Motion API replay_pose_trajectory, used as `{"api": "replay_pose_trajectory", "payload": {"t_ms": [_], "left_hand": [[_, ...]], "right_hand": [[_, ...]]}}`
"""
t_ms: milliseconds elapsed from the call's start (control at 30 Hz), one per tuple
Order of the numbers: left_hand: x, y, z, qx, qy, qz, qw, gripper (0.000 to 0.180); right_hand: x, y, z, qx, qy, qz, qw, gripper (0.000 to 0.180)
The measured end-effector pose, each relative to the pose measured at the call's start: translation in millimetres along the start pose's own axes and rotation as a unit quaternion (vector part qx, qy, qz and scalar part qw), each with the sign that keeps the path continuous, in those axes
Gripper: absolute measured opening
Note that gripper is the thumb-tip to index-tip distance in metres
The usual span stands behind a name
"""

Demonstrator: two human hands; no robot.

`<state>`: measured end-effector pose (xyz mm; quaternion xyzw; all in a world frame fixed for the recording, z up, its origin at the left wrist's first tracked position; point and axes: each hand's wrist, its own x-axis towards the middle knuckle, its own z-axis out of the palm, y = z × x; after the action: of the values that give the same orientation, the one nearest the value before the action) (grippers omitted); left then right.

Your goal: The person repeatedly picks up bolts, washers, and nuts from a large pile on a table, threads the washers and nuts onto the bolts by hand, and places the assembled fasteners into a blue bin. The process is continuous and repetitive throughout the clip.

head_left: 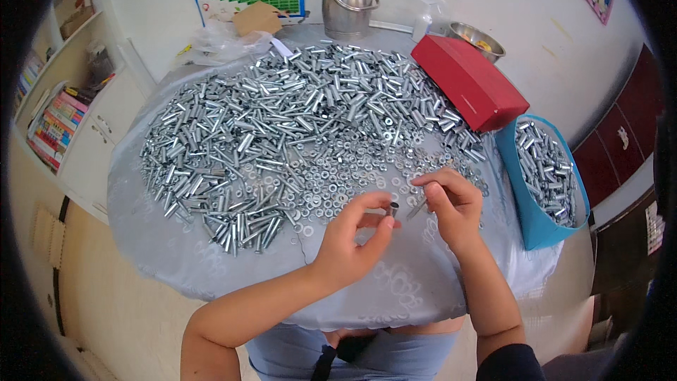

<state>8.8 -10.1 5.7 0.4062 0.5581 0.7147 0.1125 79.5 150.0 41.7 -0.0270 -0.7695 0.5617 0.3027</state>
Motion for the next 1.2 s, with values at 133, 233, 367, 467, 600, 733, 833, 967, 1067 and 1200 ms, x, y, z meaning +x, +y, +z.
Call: {"api": "replay_pose_trajectory", "payload": {"t_ms": [133,233,367,467,600,733,833,967,1067,1200], "left_hand": [[-2,-3,4,-0.009,0.004,-0.065,0.998,0.04],[-1,-4,1,0.031,-0.031,-0.063,0.997,0.041],[-1,-9,3,0.011,-0.038,-0.069,0.997,0.042],[-1,-8,3,-0.012,-0.032,-0.093,0.995,0.043],[5,-3,-2,-0.178,-0.017,-0.227,0.957,0.041],[10,2,-8,-0.264,0.027,-0.317,0.911,0.037],[11,1,-11,-0.307,0.04,-0.332,0.891,0.031],[11,-3,-12,-0.328,0.032,-0.348,0.878,0.024],[10,-6,-11,-0.347,0.017,-0.348,0.871,0.022],[11,-3,-12,-0.377,0.008,-0.349,0.858,0.021]], "right_hand": [[-2,-2,7,0.043,0.004,-0.013,0.999,0.013],[-3,2,11,0.046,0.019,-0.028,0.998,0.013],[0,8,10,-0.004,0.017,-0.027,0.999,0.012],[0,9,9,-0.008,0.034,-0.034,0.999,0.012],[0,4,7,0.011,0.054,-0.015,0.998,0.013],[-3,5,8,0.009,0.033,-0.035,0.999,0.012],[-4,3,10,0.018,0.019,-0.039,0.999,0.011],[-4,2,10,0.003,0.024,-0.036,0.999,0.011],[-3,3,11,-0.013,0.028,-0.033,0.999,0.012],[-1,4,12,-0.022,0.034,-0.037,0.999,0.014]]}}
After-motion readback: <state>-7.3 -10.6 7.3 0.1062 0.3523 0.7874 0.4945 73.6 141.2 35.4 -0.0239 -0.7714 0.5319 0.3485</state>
